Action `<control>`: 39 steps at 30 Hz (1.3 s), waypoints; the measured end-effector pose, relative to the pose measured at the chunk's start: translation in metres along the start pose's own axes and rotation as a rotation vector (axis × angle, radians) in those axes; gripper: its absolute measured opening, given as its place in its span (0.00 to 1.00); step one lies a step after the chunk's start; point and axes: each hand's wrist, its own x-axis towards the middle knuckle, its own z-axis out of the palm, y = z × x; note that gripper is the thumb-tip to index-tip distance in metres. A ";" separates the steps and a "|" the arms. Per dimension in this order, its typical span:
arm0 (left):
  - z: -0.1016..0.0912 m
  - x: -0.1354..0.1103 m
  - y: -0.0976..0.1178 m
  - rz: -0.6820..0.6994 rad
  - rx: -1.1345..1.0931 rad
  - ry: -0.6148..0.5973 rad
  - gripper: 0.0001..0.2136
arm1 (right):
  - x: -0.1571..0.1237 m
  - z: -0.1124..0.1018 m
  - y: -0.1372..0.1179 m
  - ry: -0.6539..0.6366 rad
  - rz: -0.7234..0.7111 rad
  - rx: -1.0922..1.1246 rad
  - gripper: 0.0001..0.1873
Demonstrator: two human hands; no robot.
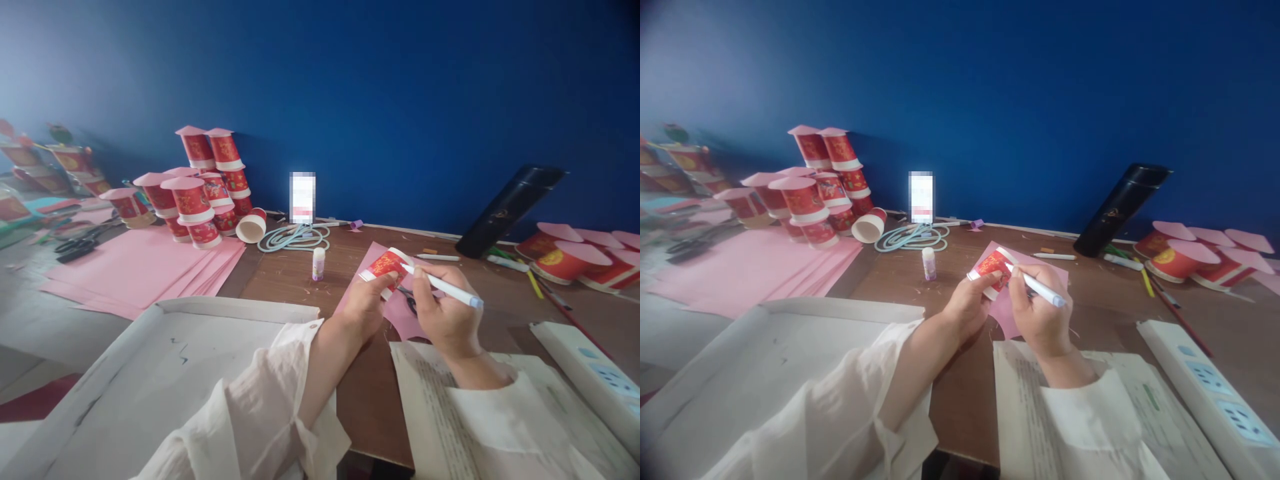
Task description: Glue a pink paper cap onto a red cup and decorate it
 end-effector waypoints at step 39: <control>0.003 0.001 0.005 -0.100 -0.174 -0.060 0.10 | 0.000 0.010 0.019 -0.019 0.707 0.435 0.22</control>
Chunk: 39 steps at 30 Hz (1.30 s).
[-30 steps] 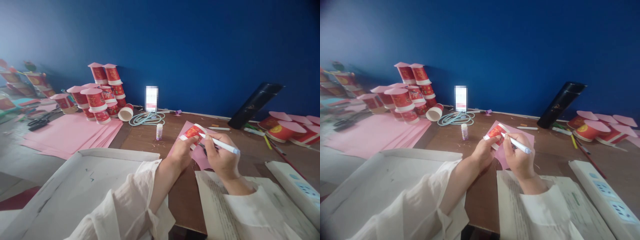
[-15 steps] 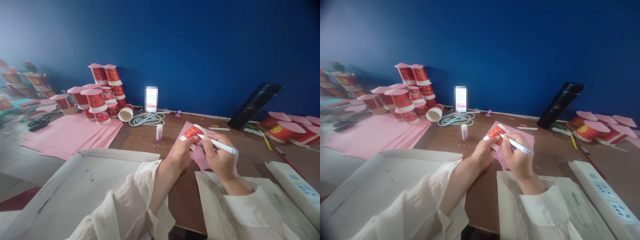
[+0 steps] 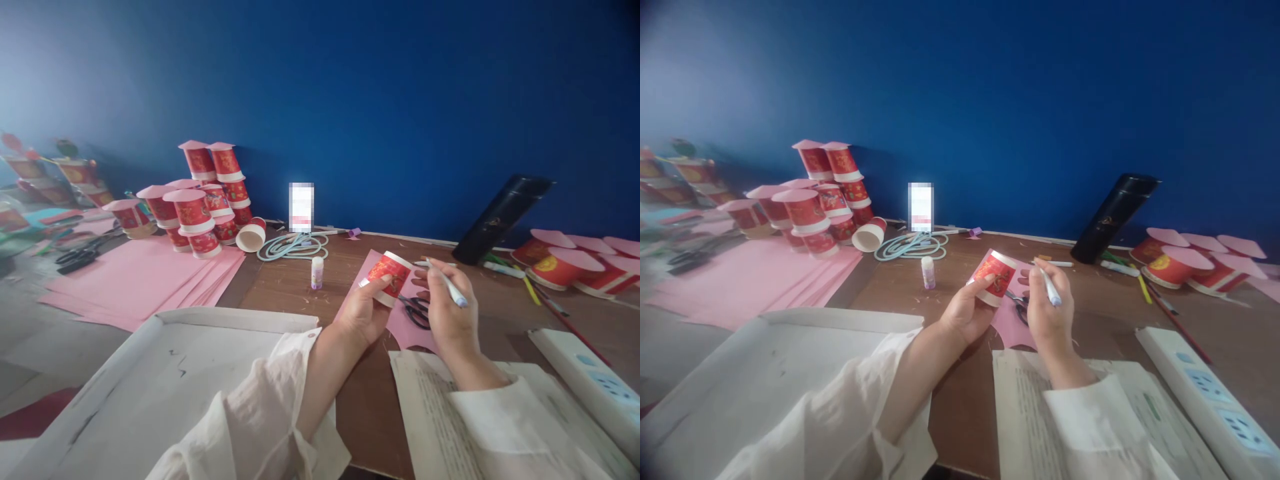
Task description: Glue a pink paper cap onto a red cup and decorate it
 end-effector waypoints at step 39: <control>-0.007 -0.005 -0.013 -0.122 0.106 0.024 0.06 | 0.026 0.004 0.014 -0.189 0.565 0.791 0.24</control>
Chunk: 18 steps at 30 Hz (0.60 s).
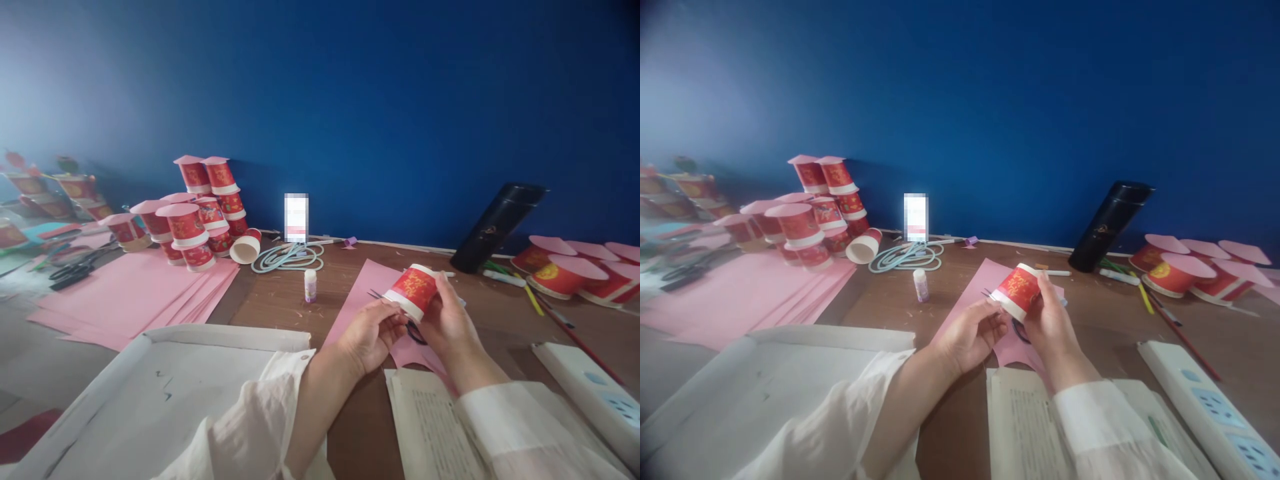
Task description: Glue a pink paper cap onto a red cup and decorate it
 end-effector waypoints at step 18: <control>0.001 0.005 0.004 0.071 -0.058 -0.039 0.04 | 0.002 -0.007 0.006 -0.033 0.014 -0.054 0.27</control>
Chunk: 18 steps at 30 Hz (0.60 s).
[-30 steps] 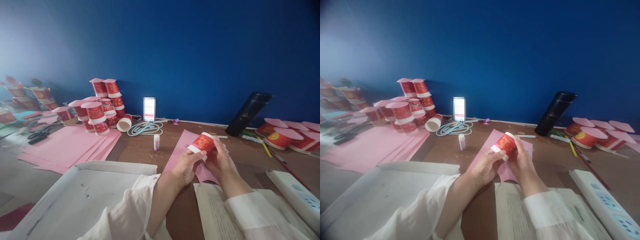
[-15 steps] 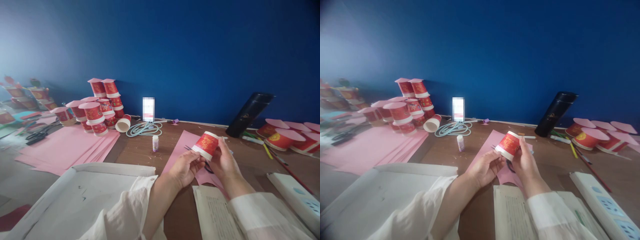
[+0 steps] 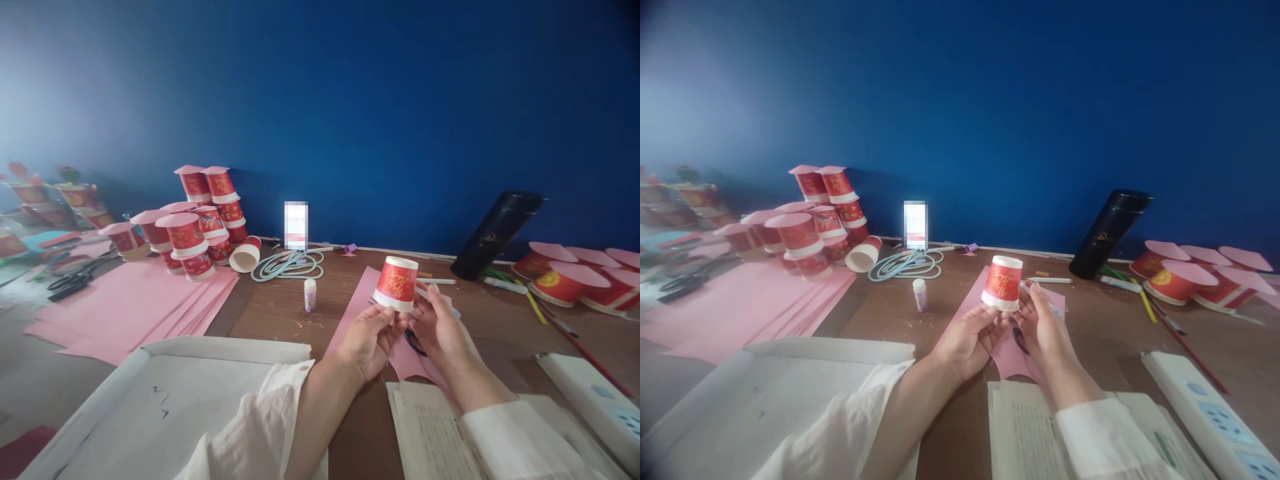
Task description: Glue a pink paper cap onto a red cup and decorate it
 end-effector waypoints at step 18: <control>-0.001 0.002 0.009 0.002 -0.089 0.127 0.04 | -0.005 0.000 0.002 0.084 0.038 0.002 0.19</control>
